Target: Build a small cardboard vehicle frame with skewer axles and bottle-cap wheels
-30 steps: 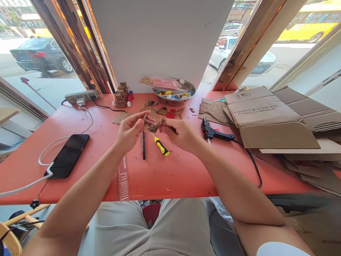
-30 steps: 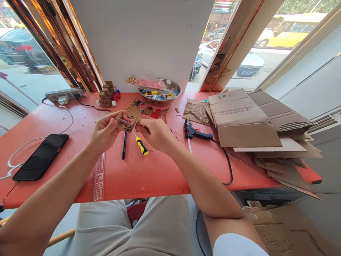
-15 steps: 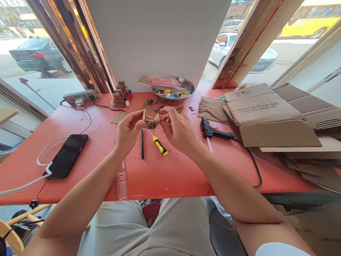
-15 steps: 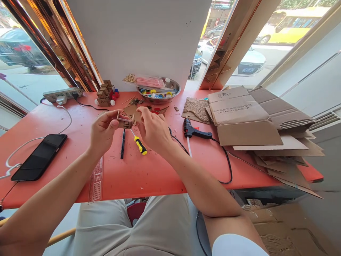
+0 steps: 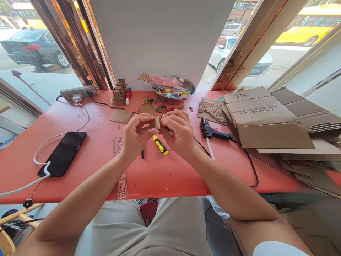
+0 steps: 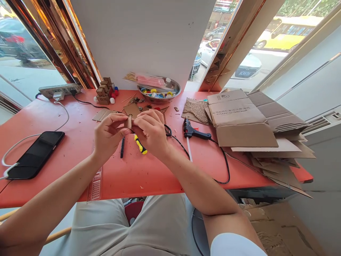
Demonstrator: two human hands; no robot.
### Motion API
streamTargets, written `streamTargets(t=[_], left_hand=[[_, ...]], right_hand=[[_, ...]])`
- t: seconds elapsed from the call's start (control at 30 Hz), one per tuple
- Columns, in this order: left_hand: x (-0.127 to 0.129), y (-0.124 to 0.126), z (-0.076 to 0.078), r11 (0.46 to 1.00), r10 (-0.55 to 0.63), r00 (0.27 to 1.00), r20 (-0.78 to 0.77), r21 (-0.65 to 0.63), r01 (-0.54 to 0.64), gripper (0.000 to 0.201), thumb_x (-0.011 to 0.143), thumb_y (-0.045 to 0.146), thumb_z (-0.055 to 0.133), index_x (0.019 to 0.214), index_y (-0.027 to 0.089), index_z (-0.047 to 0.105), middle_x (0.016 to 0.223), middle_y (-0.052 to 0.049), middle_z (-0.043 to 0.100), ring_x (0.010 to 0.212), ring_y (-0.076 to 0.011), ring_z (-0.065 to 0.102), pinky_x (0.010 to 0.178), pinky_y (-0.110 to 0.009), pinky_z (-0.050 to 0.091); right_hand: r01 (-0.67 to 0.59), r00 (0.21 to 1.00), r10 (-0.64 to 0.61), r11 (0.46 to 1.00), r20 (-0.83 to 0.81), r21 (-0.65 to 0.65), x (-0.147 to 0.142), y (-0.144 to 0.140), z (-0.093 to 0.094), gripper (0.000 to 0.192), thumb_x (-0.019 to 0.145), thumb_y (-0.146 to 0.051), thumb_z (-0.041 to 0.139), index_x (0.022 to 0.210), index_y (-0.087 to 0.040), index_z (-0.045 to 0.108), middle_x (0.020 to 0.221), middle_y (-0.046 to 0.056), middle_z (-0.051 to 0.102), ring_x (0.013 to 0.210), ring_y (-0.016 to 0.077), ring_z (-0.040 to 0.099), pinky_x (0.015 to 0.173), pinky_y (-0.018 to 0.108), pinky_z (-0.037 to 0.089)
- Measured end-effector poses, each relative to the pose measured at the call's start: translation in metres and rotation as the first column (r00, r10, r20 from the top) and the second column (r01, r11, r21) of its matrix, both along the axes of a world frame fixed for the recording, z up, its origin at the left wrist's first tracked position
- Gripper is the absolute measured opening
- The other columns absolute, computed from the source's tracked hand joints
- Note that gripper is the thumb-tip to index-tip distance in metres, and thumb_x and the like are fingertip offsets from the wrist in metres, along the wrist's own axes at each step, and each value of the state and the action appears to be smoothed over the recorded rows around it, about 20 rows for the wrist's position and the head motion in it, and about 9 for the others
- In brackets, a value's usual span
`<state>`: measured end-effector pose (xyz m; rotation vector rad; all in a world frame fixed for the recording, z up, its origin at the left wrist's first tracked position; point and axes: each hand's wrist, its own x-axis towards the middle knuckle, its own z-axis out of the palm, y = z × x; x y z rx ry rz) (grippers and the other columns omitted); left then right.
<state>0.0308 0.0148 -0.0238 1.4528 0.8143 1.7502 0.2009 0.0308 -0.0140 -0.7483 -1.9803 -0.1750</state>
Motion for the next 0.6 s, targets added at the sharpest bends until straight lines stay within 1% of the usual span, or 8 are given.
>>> streamTargets(t=[0.1, 0.2, 0.33, 0.4, 0.5, 0.6], left_hand=[[0.0, 0.0, 0.001, 1.0, -0.016, 1.0, 0.013, 0.015, 0.016, 0.05, 0.059, 0.058, 0.102, 0.088, 0.022, 0.08, 0.094, -0.003, 0.073, 0.091, -0.0186, 0.074, 0.081, -0.031, 0.067], [0.0, 0.0, 0.002, 0.999, -0.033, 0.999, 0.014, 0.006, 0.032, 0.052, 0.059, 0.059, 0.101, 0.088, 0.022, 0.081, 0.093, -0.003, 0.072, 0.093, -0.0198, 0.075, 0.083, -0.033, 0.067], [-0.003, 0.001, 0.002, 0.999, -0.033, 0.999, 0.015, -0.007, 0.033, 0.05, 0.065, 0.063, 0.098, 0.09, 0.022, 0.081, 0.092, -0.005, 0.074, 0.091, -0.0201, 0.076, 0.087, -0.034, 0.066], [-0.004, 0.002, 0.003, 0.999, -0.05, 0.999, 0.009, -0.013, 0.05, 0.049, 0.066, 0.063, 0.096, 0.09, 0.023, 0.081, 0.093, -0.006, 0.076, 0.091, -0.0207, 0.076, 0.087, -0.034, 0.066], [-0.007, 0.004, 0.004, 0.994, -0.105, 0.994, -0.007, -0.002, 0.105, 0.047, 0.068, 0.061, 0.096, 0.093, 0.024, 0.083, 0.096, -0.008, 0.078, 0.095, -0.0224, 0.078, 0.085, -0.033, 0.067], [-0.009, 0.004, 0.006, 0.989, -0.147, 0.989, -0.032, 0.009, 0.147, 0.045, 0.07, 0.059, 0.096, 0.096, 0.025, 0.085, 0.1, -0.008, 0.08, 0.098, -0.0233, 0.079, 0.087, -0.035, 0.068]], right_hand=[[0.009, 1.0, -0.009, 0.999, 0.007, -0.036, -0.001, -0.002, 0.001, 0.031, 0.107, -0.034, 0.055, 0.084, -0.028, 0.074, 0.084, 0.004, 0.078, 0.095, 0.0247, 0.07, 0.096, 0.043, 0.048], [0.012, 1.0, -0.01, 0.996, 0.02, -0.092, -0.001, -0.003, 0.002, 0.027, 0.106, -0.034, 0.056, 0.088, -0.028, 0.076, 0.086, 0.005, 0.077, 0.097, 0.0258, 0.069, 0.098, 0.044, 0.047], [0.027, 0.999, -0.022, 0.985, 0.028, -0.17, -0.002, -0.008, 0.007, 0.024, 0.106, -0.038, 0.058, 0.097, -0.027, 0.078, 0.088, 0.005, 0.077, 0.096, 0.025, 0.068, 0.098, 0.043, 0.046], [0.036, 0.999, -0.031, 0.979, 0.028, -0.202, -0.003, -0.01, 0.011, 0.023, 0.105, -0.037, 0.059, 0.097, -0.027, 0.078, 0.086, 0.004, 0.077, 0.095, 0.0243, 0.067, 0.098, 0.042, 0.046], [0.02, 1.0, -0.022, 0.982, -0.005, -0.189, -0.003, -0.013, 0.014, 0.022, 0.104, -0.033, 0.061, 0.092, -0.026, 0.078, 0.082, 0.003, 0.076, 0.089, 0.0226, 0.067, 0.096, 0.041, 0.047], [0.016, 1.0, -0.019, 0.989, -0.018, -0.15, -0.002, -0.012, 0.013, 0.021, 0.103, -0.031, 0.06, 0.09, -0.026, 0.077, 0.081, 0.003, 0.076, 0.088, 0.0225, 0.067, 0.098, 0.043, 0.048]])
